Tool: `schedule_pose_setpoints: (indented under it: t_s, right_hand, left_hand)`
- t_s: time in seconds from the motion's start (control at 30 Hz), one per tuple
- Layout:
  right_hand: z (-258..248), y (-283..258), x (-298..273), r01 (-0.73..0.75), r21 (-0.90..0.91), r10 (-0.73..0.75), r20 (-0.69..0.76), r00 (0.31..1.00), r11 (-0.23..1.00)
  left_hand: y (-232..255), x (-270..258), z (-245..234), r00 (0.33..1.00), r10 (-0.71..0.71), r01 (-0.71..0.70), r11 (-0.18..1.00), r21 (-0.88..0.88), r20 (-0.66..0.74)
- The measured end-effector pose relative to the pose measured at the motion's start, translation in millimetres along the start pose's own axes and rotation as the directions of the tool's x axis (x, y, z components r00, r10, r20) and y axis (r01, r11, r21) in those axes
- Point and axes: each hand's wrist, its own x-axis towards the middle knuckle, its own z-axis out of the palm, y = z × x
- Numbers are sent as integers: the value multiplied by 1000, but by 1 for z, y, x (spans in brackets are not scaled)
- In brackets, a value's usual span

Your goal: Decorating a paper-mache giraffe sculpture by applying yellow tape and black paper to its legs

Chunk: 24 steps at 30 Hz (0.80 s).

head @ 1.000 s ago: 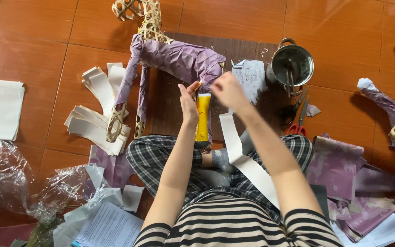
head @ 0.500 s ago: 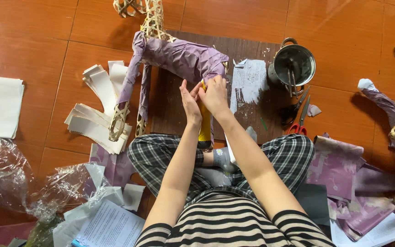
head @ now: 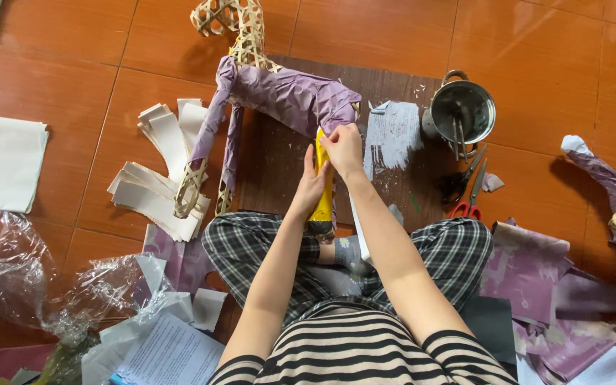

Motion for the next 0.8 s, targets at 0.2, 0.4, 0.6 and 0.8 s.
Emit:
schedule_pose_setpoints:
  t_s: [0.2, 0.4, 0.6, 0.8]
  right_hand:
    - [-10, -2, -13, -41, 240, 53, -41, 998, 970]
    - [-26, -15, -6, 54, 179, -64, 53, 997, 982]
    - [-56, -35, 7, 402, -59, -346, 405, 846, 914]
    - [-31, -9, 48, 401, -186, -178, 678, 713, 897]
  left_hand:
    - [0, -1, -8, 990, 123, -131, 983, 126, 64]
    - [28, -25, -8, 969, 228, -241, 958, 158, 96]
    - [-44, 35, -28, 963, 253, -266, 948, 174, 96]
    - [-62, 53, -33, 978, 191, -204, 963, 175, 88]
